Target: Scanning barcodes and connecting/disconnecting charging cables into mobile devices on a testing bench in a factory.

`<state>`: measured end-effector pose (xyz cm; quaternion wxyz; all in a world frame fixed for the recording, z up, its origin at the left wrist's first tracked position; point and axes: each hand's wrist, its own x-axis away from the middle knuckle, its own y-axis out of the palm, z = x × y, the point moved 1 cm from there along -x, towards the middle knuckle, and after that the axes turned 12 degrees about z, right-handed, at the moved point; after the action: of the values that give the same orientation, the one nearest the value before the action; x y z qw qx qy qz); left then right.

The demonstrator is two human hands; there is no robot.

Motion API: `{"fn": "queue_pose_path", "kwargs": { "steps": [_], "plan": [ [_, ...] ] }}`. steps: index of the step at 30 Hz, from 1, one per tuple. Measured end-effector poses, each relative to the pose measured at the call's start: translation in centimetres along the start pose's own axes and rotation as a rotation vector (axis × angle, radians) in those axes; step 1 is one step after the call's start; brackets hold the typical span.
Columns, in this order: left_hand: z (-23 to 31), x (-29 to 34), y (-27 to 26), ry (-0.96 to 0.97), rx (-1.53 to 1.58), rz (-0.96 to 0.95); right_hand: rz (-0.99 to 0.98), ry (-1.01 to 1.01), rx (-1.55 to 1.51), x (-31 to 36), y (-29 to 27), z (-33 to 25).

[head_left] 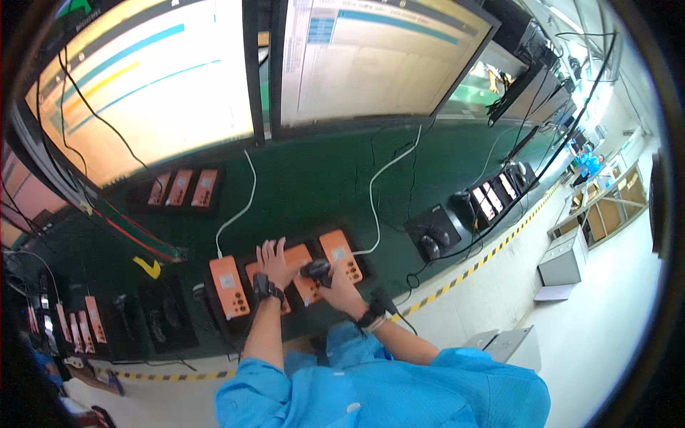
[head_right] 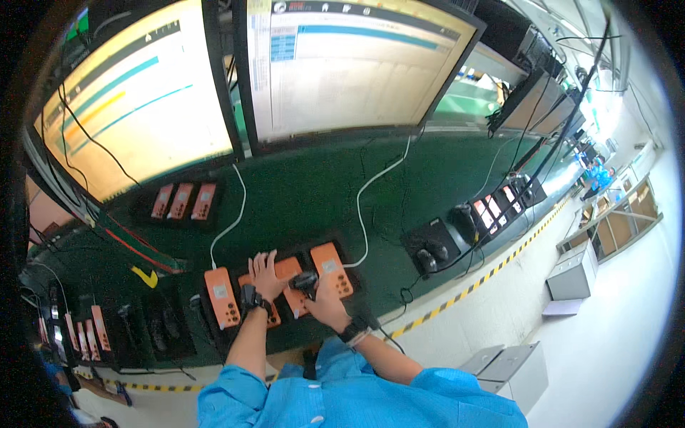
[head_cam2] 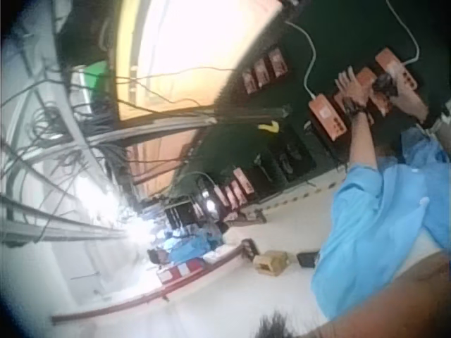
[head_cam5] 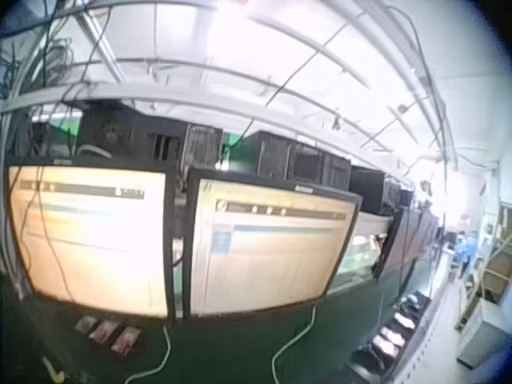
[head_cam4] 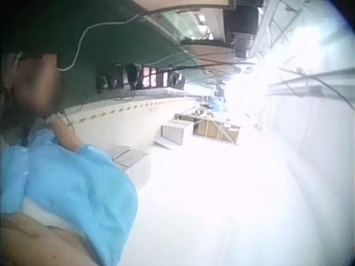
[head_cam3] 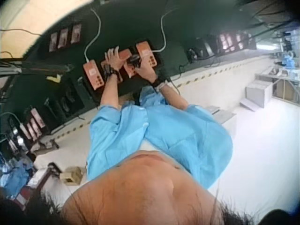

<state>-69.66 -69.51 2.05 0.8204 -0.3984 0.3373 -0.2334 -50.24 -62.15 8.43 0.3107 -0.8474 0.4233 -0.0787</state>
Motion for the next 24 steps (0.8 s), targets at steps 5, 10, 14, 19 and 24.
{"fn": "queue_pose_path", "kwargs": {
  "steps": [5,10,14,19,24],
  "plan": [
    [-0.1,0.1,0.0,-0.027,-0.019,-0.06,-0.063,0.154,-0.103,-0.1,-0.1,-0.6],
    [-0.2,-0.1,0.3,-0.015,-0.033,-0.029,0.033,0.019,-0.101,-0.1,0.6,0.7],
    [0.3,-0.5,0.2,-0.042,-0.02,-0.093,0.068,-0.001,0.062,-0.1,1.0,1.1],
    [0.3,-0.7,0.1,-0.071,-0.018,-0.134,0.011,0.039,0.118,0.1,1.1,1.0],
    [-0.1,-0.4,0.2,-0.051,-0.043,-0.116,-0.004,0.073,-0.096,0.2,1.7,1.6]
  ]
}}
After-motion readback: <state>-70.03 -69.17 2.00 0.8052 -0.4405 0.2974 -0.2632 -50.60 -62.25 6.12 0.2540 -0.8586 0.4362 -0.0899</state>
